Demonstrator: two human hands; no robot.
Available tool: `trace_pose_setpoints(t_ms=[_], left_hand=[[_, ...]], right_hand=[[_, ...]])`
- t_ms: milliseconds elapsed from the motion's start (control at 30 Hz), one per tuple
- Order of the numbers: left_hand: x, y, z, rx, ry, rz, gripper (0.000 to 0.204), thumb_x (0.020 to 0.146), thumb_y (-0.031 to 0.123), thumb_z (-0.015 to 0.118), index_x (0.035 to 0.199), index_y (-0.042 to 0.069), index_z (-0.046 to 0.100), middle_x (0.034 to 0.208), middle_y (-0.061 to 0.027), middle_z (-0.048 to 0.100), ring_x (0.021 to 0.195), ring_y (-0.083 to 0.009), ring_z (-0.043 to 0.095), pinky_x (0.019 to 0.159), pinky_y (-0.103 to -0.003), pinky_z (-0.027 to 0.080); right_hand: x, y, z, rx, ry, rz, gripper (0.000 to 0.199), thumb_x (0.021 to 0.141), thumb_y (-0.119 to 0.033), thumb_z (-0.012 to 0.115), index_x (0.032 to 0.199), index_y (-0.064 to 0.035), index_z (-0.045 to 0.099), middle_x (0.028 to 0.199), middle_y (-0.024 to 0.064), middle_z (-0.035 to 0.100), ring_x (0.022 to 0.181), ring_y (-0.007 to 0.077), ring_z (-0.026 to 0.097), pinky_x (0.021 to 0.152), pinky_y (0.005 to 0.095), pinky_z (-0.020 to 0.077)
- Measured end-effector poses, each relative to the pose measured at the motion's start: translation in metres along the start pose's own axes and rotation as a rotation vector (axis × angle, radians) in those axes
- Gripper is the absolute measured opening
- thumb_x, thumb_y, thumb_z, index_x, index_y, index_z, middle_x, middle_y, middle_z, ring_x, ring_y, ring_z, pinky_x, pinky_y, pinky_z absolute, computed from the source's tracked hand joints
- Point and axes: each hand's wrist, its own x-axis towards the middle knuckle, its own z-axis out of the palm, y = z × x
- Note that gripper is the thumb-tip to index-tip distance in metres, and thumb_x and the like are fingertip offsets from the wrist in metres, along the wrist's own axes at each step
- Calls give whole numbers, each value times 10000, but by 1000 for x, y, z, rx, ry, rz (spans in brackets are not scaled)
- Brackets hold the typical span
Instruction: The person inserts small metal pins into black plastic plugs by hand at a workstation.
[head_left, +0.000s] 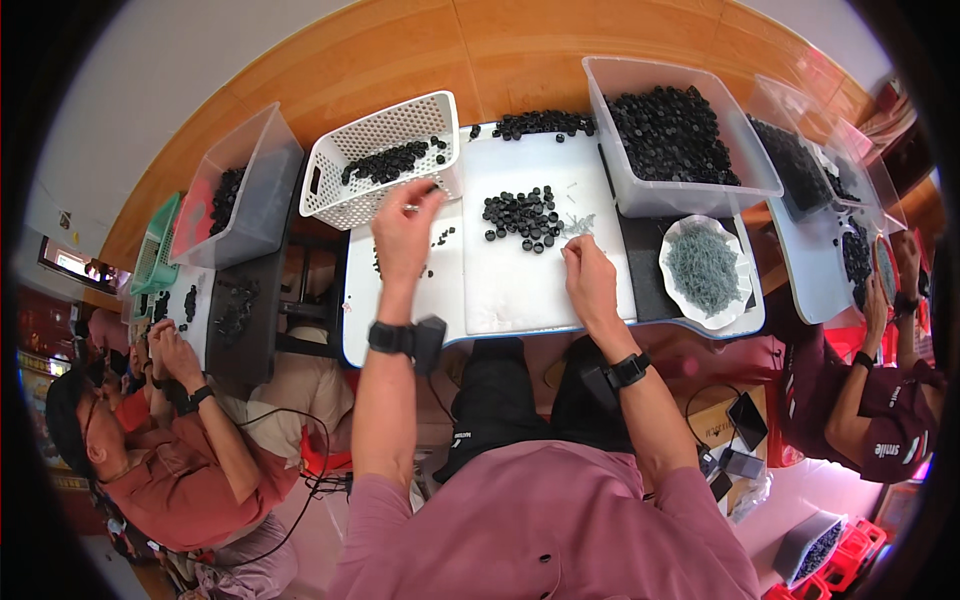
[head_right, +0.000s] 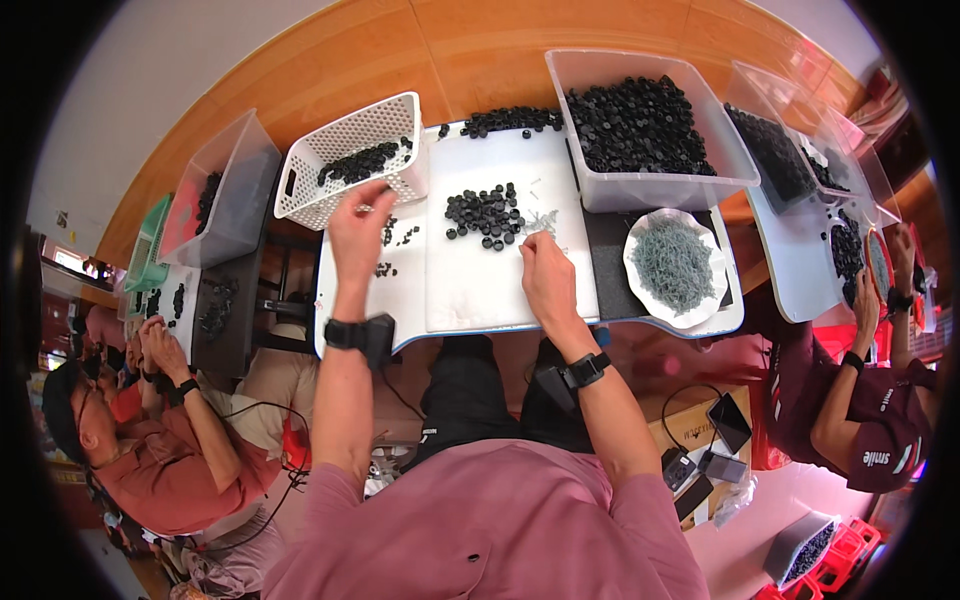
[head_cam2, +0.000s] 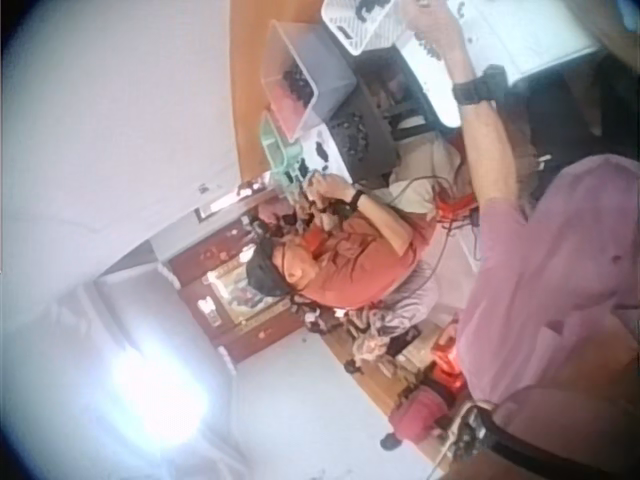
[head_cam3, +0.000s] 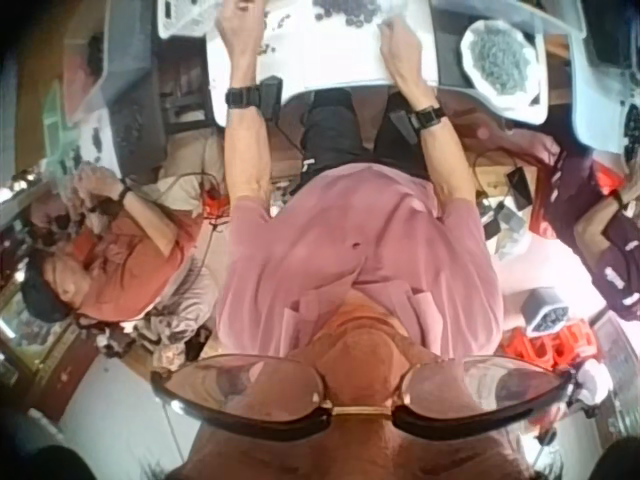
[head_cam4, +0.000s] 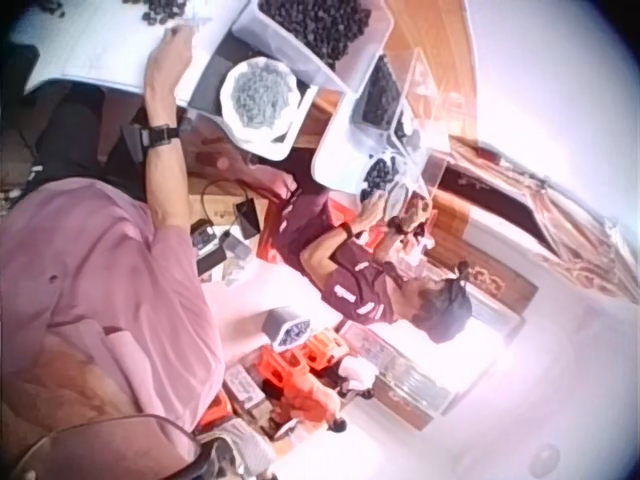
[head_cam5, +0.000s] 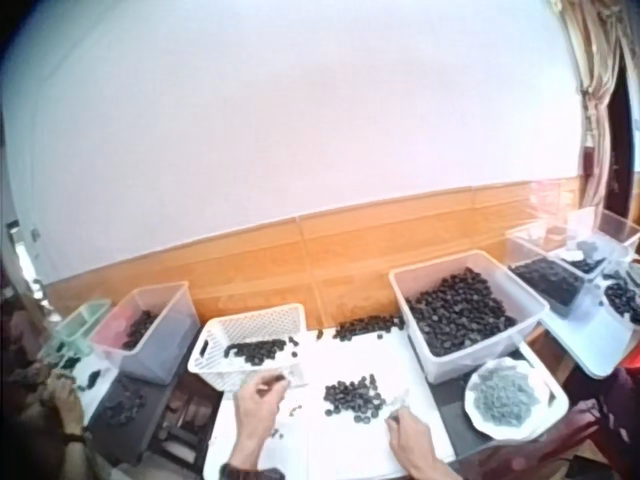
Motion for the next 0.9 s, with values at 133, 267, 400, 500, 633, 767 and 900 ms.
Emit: trace_pose_setpoints(t_ms=[133,267,400,500,633,767,900], left_hand=[[60,-12,-24,334,79,229,327,875,75,723,1198,22,705,1082,-170,711,989,-337,676,886,-439,533],[45,-5,-3,357,47,517,345,866,-40,618,1196,33,690,1102,-178,690,1054,-374,648,925,-460,523],[1,-28,46,263,-317,274,213,872,24,706,1081,25,748,1015,-169,722,938,-363,697,870,-438,554],[-8,-56,64,347,-380,105,277,850,125,777,1110,32,751,944,-120,739,825,-273,701,770,-381,564],[-2,-55,75,404,-404,41,298,810,195,816,1056,31,774,911,-123,754,824,-282,722,775,-394,563],[1,-51,77,396,-438,-25,309,801,215,826,1038,25,776,892,-135,765,801,-281,730,774,-395,569],[-15,-31,71,264,-273,1,271,848,170,807,1057,6,751,882,-145,760,795,-275,734,751,-385,583]], right_hand=[[-2,1,-1,139,88,3,85,976,-40,653,1041,12,670,900,205,720,823,375,714,732,426,554],[-5,1,-1,188,83,53,111,977,-28,645,1058,15,707,893,197,734,746,304,729,688,385,559],[-5,4,-1,171,97,40,148,971,-8,647,1103,23,708,846,143,743,685,182,723,628,301,542],[-5,3,0,225,85,54,148,966,-3,653,1102,25,705,845,136,747,682,176,722,632,295,545],[-5,3,0,283,91,63,97,944,5,664,1030,7,709,863,157,733,702,240,719,659,346,553],[-4,5,-3,166,111,-71,109,912,12,686,1011,-5,728,926,134,734,735,242,699,682,336,545],[-6,6,-5,199,98,-39,124,906,2,701,1024,-7,736,940,127,735,738,244,688,687,334,540]])
